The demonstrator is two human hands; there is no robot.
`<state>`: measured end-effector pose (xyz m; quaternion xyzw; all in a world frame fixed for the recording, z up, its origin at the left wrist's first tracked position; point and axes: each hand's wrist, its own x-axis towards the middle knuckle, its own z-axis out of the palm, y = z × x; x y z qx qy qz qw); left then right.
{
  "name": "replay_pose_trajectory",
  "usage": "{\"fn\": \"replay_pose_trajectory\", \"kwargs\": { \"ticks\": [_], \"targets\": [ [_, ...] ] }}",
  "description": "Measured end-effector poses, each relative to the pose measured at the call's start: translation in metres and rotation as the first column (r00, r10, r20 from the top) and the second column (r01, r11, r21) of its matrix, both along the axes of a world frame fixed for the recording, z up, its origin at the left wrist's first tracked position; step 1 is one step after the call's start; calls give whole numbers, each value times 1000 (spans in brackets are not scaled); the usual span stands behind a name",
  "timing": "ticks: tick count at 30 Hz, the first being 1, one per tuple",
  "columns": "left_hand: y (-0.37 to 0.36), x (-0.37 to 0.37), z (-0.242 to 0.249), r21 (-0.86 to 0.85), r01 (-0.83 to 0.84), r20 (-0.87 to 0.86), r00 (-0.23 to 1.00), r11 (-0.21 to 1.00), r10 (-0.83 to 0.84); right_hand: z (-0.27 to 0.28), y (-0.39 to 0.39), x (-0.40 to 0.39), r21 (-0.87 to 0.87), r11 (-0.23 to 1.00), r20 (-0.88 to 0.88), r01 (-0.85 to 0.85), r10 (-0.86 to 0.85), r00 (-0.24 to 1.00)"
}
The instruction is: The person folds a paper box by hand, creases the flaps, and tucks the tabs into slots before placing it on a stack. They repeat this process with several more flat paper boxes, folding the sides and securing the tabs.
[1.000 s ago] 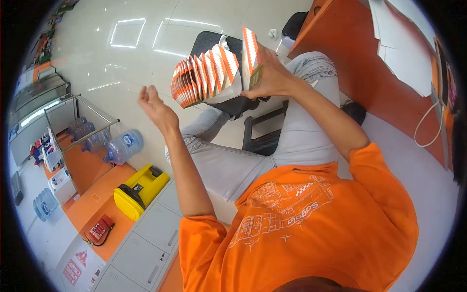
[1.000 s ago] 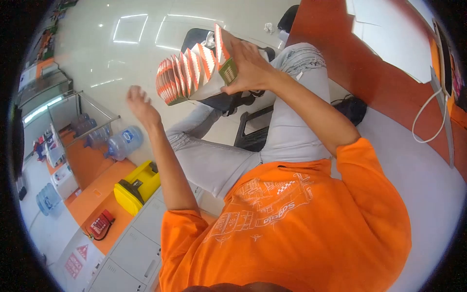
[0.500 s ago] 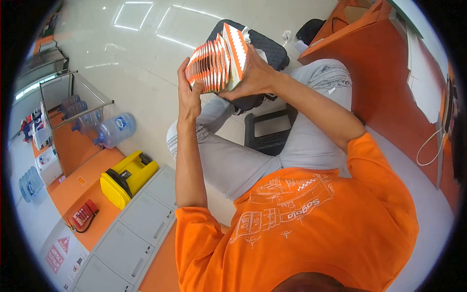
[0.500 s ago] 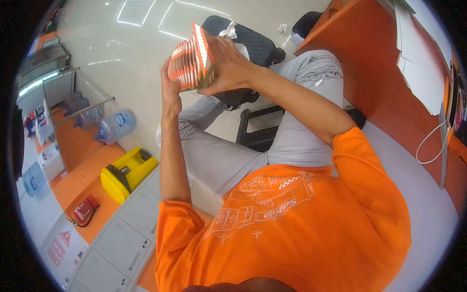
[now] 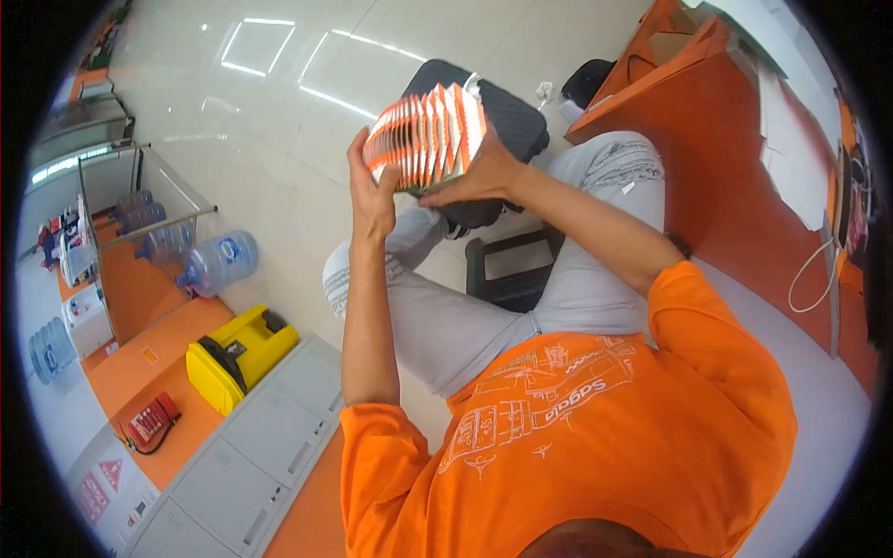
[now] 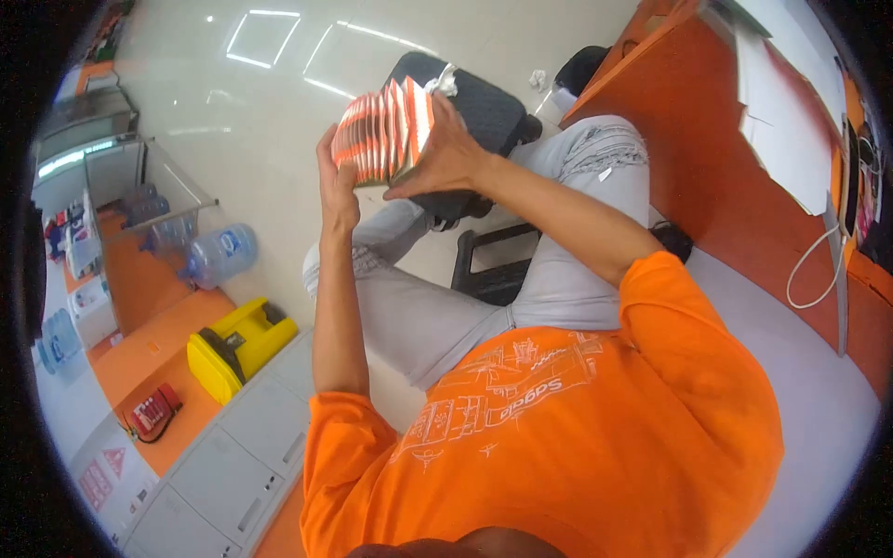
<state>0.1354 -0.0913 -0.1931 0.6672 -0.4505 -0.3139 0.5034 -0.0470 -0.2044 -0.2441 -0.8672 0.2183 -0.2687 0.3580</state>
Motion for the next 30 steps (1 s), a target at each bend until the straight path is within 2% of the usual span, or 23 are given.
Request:
{"fn": "replay_pose_trajectory", "kwargs": {
  "ticks": [2,3,7,8,9,10,11,13,15,16,18,20,22,24,26,27,28,29,30],
  "targets": [
    [3,-9,2,32,-17,12,1000,999,16,-32,3,1,79,997,82,3,-9,997],
    [2,-17,9,59,-10,6,1000,998,10,-30,7,1,75,997,146,2,-13,989],
    [3,-12,-5,-17,50,6,999,999,-50,-42,7,8,80,996,126,-25,14,992],
    [6,-8,-10,28,17,-20,1000,999,-17,-22,6,6,33,999,55,-29,27,998],
    [3,-6,-11,62,5,-50,999,998,-1,-18,4,-1,-54,997,171,-52,60,983],
    [4,-7,-6,-10,45,-56,997,999,-46,8,7,-16,-166,982,196,87,-53,979],
    [4,-7,-8,29,21,-57,998,999,-19,14,7,-22,18,996,268,87,-88,959],
    [3,-9,-9,-4,10,-129,992,1000,-11,16,4,-38,-92,990,90,109,-101,991],
    [6,-11,-11,19,5,-66,998,1000,-3,23,12,-57,-2,999,-228,34,-33,973],
    [14,-7,-10,5,31,-64,997,999,-31,24,19,-60,-16,998,-226,60,-62,972],
    [9,-5,-11,15,10,-21,1000,1000,-10,40,13,-69,93,995,-169,48,-31,985],
    [13,2,-18,23,16,-32,999,1000,-15,55,19,-92,31,998,-172,53,-47,984],
    [21,7,-23,48,-34,-105,994,998,39,90,32,-127,134,981,-100,139,-126,987],
    [32,11,-21,38,-44,-173,984,998,50,162,32,-179,428,904,-56,-3,30,998],
    [43,14,-22,44,-52,-243,968,998,61,228,35,-237,126,985,277,118,-150,949],
    [47,18,-22,74,-56,-228,971,996,72,256,20,-266,22,971,346,239,-232,909],
    [52,20,-19,107,-56,-209,975,993,77,294,12,-282,14,866,303,499,-479,824],
    [58,20,-16,108,-50,-210,975,993,72,309,-24,-311,-216,750,310,625,-554,773],
    [62,18,-10,128,-64,-191,978,990,88,319,-60,-351,-357,696,252,623,-570,782]
  ]
}}
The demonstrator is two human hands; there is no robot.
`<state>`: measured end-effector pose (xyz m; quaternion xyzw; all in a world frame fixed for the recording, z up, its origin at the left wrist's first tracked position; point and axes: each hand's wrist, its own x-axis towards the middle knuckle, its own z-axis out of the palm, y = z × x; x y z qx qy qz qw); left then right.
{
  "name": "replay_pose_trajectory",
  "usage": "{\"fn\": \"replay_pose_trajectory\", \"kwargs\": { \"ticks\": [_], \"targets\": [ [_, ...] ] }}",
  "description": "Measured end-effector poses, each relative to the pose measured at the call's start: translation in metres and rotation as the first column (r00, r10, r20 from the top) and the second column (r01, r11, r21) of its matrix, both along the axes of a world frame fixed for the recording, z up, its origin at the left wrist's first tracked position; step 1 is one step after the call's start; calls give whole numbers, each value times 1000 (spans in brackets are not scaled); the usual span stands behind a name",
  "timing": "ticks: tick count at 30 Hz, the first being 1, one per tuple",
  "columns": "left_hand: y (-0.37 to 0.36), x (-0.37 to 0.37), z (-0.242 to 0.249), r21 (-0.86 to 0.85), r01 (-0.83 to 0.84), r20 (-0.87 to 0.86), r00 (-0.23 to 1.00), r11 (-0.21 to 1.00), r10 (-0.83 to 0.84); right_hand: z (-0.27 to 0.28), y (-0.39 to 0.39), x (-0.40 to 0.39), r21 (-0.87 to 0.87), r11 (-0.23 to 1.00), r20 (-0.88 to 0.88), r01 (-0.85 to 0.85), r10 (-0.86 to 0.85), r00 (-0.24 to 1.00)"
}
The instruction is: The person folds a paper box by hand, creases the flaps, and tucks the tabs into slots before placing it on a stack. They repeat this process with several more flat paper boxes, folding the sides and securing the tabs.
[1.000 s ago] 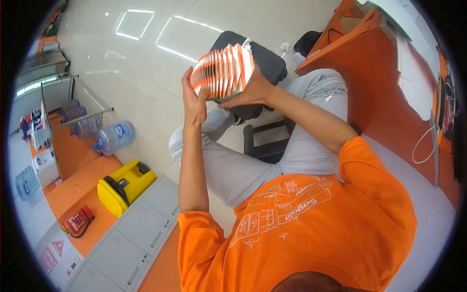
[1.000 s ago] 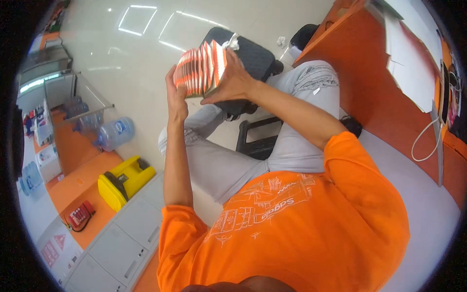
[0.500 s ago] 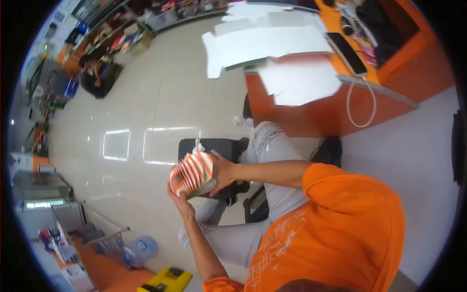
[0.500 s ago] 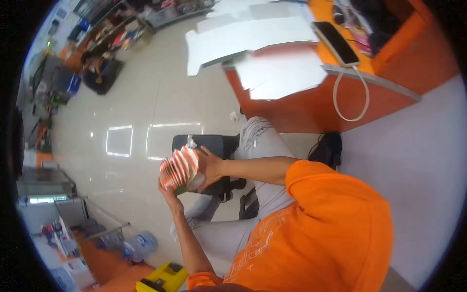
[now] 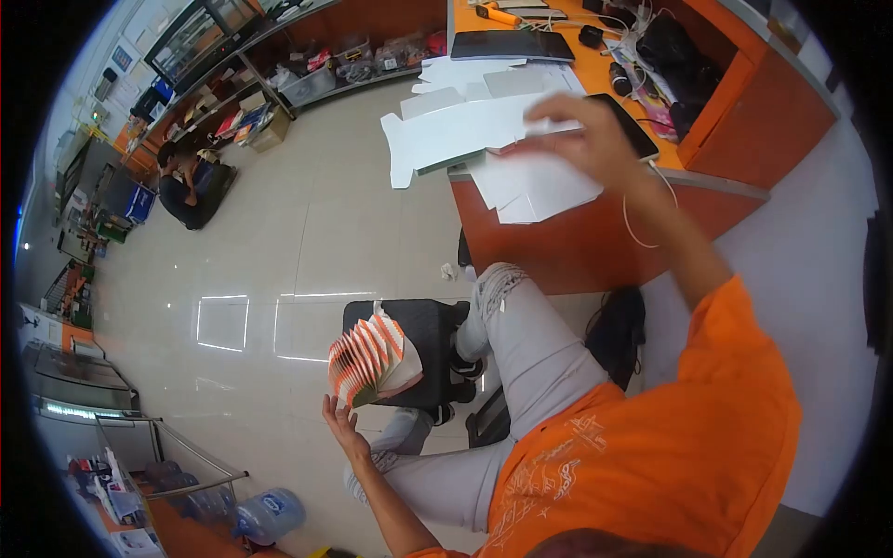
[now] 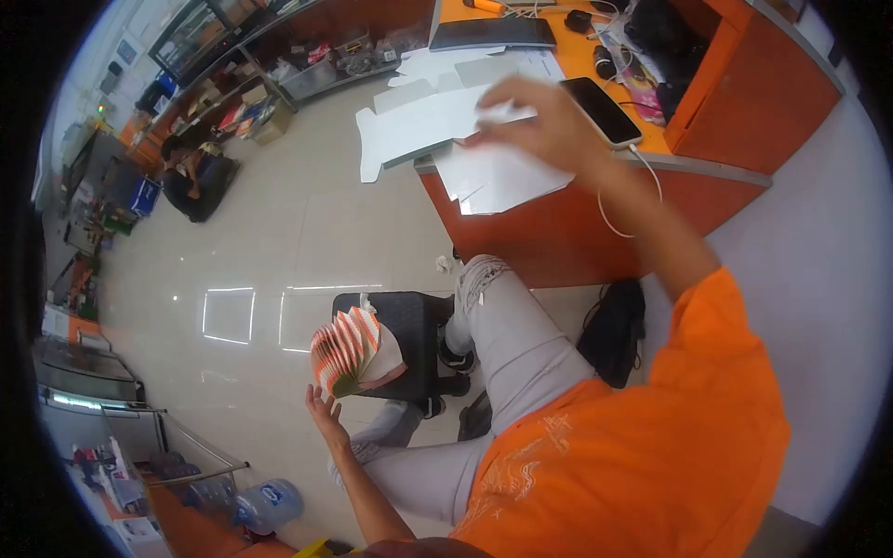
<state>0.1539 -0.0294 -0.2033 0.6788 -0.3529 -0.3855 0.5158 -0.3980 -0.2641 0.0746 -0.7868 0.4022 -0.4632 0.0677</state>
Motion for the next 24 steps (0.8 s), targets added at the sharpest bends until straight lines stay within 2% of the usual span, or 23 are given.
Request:
{"fn": "replay_pose_trajectory", "kwargs": {
  "ticks": [2,3,4,5,9,12,14,17,24],
  "targets": [
    [10,1,8,18,-11,17,1000,1000,10,4,-40,-44,231,968,-224,99,-47,974],
    [16,5,10,29,-25,38,999,999,24,5,-50,-57,226,969,-224,98,-46,974],
    [20,6,12,34,-46,57,997,998,44,11,-61,-64,441,894,-315,74,77,946],
    [27,8,14,28,-55,56,997,998,53,11,-69,-70,638,766,-371,78,217,903],
    [64,18,28,26,-133,105,986,991,130,11,-77,-70,661,750,-302,5,261,917],
    [87,34,28,33,-184,112,977,982,180,13,-82,-74,727,687,-235,6,240,942],
    [96,37,31,36,-210,107,973,977,205,3,-94,-85,766,640,-154,-56,267,951],
    [104,36,35,53,-236,108,967,970,229,7,-92,-80,718,696,-235,-16,264,936],
    [115,53,14,-30,-250,28,968,968,251,10,-90,-77,718,695,-239,-38,298,924]
  ]
}}
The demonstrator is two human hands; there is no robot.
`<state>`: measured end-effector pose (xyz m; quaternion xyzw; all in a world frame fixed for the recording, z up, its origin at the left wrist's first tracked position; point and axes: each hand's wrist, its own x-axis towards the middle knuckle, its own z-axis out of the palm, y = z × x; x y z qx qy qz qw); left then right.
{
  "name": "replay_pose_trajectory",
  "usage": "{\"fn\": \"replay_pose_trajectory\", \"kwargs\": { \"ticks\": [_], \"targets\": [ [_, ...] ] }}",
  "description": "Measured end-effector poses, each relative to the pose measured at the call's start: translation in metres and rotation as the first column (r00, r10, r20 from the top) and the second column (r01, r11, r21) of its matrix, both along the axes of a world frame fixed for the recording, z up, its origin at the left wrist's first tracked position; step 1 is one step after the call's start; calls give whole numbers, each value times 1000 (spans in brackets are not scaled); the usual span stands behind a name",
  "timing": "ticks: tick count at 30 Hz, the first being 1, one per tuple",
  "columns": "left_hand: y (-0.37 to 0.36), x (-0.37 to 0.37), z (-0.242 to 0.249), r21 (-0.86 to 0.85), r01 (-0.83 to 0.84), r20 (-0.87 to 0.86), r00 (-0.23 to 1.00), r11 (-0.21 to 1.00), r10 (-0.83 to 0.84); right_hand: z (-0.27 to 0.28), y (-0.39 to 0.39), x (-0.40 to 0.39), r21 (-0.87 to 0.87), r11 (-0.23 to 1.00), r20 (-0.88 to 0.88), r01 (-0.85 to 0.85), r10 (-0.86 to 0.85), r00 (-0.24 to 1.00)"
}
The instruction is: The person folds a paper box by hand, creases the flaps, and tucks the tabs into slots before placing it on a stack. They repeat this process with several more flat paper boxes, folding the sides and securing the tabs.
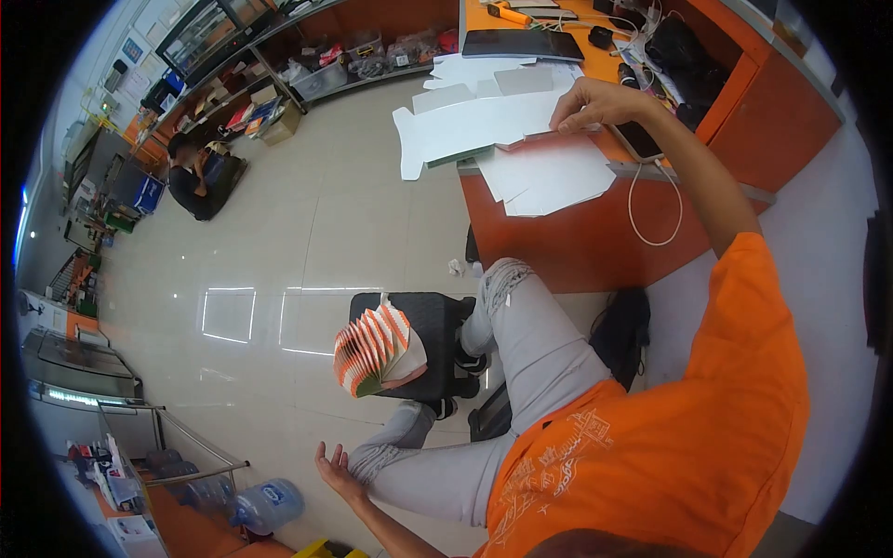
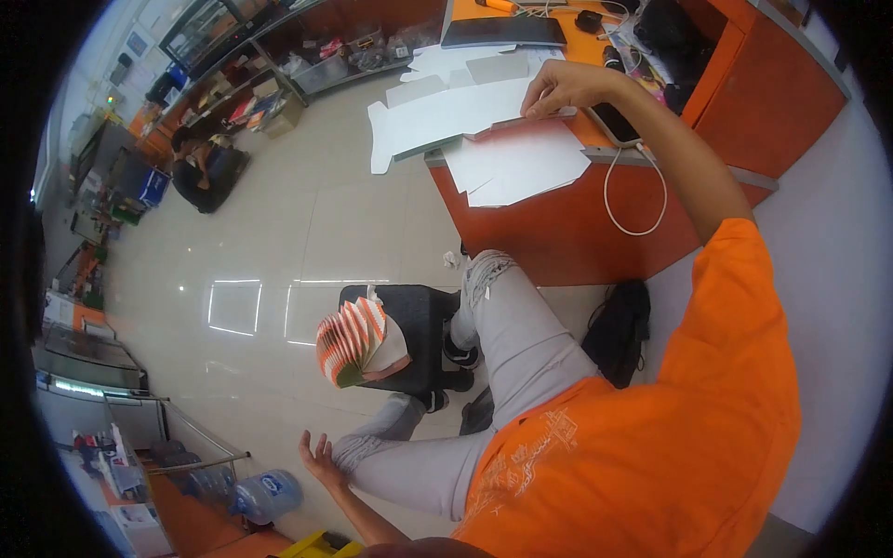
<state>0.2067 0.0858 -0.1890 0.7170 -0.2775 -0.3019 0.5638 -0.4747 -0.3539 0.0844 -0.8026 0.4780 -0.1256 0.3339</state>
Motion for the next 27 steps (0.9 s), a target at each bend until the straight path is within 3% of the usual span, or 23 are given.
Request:
{"fn": "replay_pose_trajectory", "kwargs": {
  "ticks": [8,15,17,18,20,24,26,27],
  "targets": [
    [6,7,-8,-24,-23,-39,999,999,22,7,-3,-1,136,988,15,77,-80,997],
    [8,8,-8,-35,-35,-41,999,999,33,10,-3,0,70,991,-28,116,-114,993],
    [4,7,-11,-35,-44,-50,998,998,42,-4,-17,-6,-404,911,-171,-78,9,985],
    [4,6,-10,-31,-40,-42,998,999,39,-2,-13,0,-404,911,-171,-79,9,985],
    [3,3,-7,-28,-37,-33,999,999,36,1,-5,13,-618,767,54,173,-179,982],
    [0,1,-1,-3,-59,-20,998,998,59,16,-1,3,-685,679,143,264,-230,963],
    [1,-7,5,-5,-116,-24,993,993,116,26,-3,-4,-825,476,239,304,-194,951],
    [-4,-18,13,-26,-149,81,985,989,151,40,9,10,-857,418,254,302,-168,952]
  ]
}}
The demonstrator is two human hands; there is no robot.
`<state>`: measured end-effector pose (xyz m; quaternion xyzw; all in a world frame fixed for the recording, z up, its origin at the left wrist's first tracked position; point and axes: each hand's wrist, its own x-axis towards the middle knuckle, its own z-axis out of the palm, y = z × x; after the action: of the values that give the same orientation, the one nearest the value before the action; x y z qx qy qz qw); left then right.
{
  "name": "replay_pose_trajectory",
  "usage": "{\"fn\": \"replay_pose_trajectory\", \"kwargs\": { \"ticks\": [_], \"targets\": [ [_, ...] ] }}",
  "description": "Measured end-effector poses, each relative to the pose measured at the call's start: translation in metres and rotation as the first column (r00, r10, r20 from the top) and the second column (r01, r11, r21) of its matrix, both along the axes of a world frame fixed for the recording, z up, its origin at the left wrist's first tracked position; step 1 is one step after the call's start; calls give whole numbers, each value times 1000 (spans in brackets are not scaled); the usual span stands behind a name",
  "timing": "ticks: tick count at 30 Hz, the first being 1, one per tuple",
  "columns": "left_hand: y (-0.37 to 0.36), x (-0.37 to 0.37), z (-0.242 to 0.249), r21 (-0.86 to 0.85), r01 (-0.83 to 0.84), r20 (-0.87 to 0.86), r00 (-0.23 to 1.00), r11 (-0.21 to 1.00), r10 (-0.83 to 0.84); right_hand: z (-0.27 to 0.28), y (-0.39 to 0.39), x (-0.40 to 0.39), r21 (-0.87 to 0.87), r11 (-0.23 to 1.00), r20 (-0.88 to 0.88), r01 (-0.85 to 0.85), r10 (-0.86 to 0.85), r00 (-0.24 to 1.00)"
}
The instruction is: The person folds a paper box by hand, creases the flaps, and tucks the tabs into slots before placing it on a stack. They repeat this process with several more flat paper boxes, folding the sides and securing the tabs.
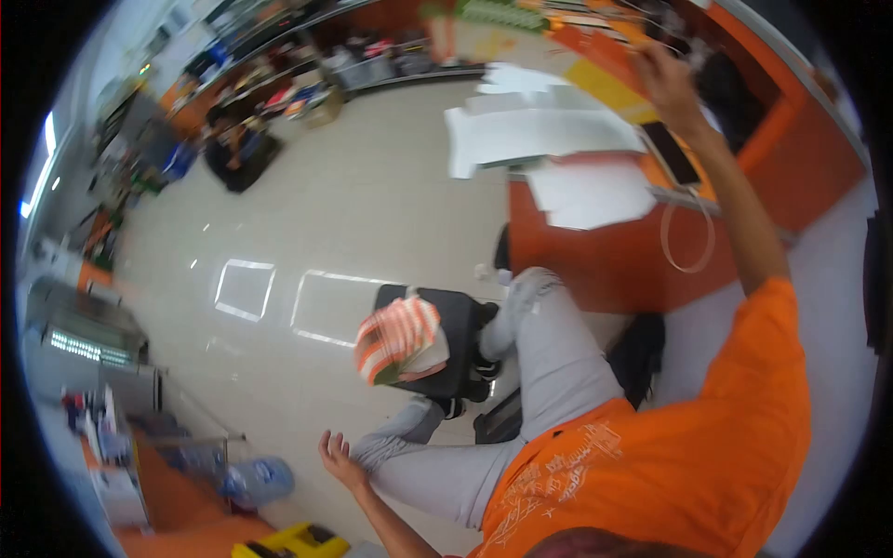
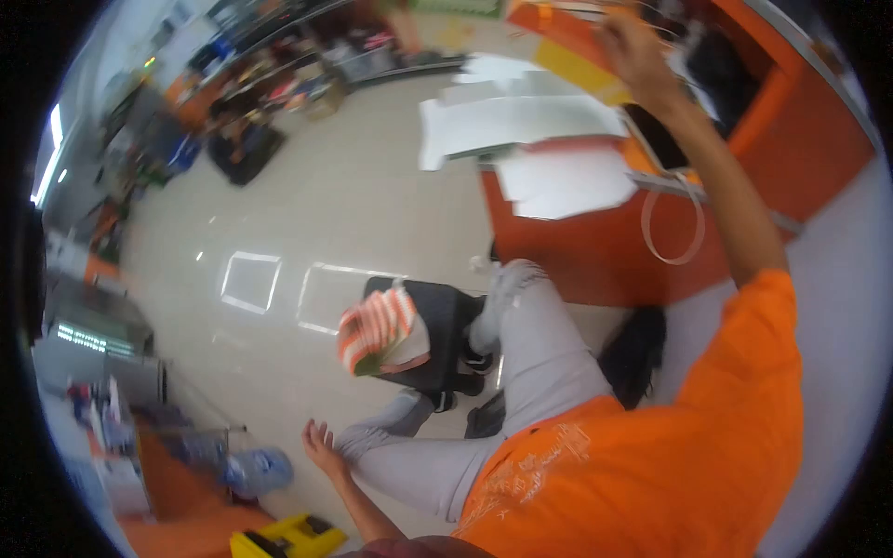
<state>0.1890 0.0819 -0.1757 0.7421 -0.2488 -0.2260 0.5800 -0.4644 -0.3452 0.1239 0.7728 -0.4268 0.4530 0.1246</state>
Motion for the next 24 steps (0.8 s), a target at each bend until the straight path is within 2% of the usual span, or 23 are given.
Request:
{"fn": "replay_pose_trajectory", "kwargs": {
  "ticks": [1,3,5,7,9,10,11,12,13,14,15,17,19,20,21,22,23,24],
  "targets": [
    [-7,-9,12,-4,-43,112,993,999,43,14,24,20,-73,997,11,-15,15,1000],
    [-34,-39,57,-116,-14,166,985,993,33,29,59,55,-122,984,-8,-129,129,992],
    [-67,-96,138,-284,163,279,957,945,-81,37,102,104,-57,939,-51,-340,337,940],
    [-91,-133,201,-393,384,491,856,835,-163,40,132,145,39,860,-122,-509,510,852],
    [-108,-151,248,-416,502,705,704,758,-80,49,155,180,96,728,-189,-679,683,705],
    [-116,-153,271,-420,485,704,707,767,-61,52,165,187,94,713,-193,-695,698,690],
    [-124,-154,290,-439,488,688,723,754,-68,53,174,193,153,640,-142,-753,768,625],
    [-125,-153,300,-457,489,670,739,742,-75,54,182,197,210,558,-87,-803,829,553],
    [-121,-145,300,-462,470,666,744,752,-56,53,186,197,212,540,-92,-814,840,534],
    [-115,-130,298,-425,517,478,825,743,-301,51,188,195,190,522,-19,-832,849,529],
    [-110,-118,293,-409,569,247,821,713,-514,48,189,193,162,508,52,-846,852,521],
    [-93,-103,277,-409,519,236,855,751,-462,31,184,190,135,506,76,-852,852,519],
    [-70,-94,271,-359,603,42,773,713,-633,8,178,187,137,569,173,-811,792,585],
    [-68,-99,272,-359,597,34,776,717,-629,-1,174,179,260,572,182,-778,762,621],
    [-65,-113,279,-384,503,61,850,774,-522,-6,169,183,272,565,184,-779,764,619],
    [-63,-123,282,-410,401,85,911,819,-403,-11,160,189,242,715,43,-655,667,744],
    [-62,-127,279,-402,386,70,917,830,-392,-14,157,195,186,835,-93,-518,540,837],
    [-59,-129,276,-375,400,131,916,837,-379,-16,163,204,227,842,-45,-489,511,859]
  ]
}}
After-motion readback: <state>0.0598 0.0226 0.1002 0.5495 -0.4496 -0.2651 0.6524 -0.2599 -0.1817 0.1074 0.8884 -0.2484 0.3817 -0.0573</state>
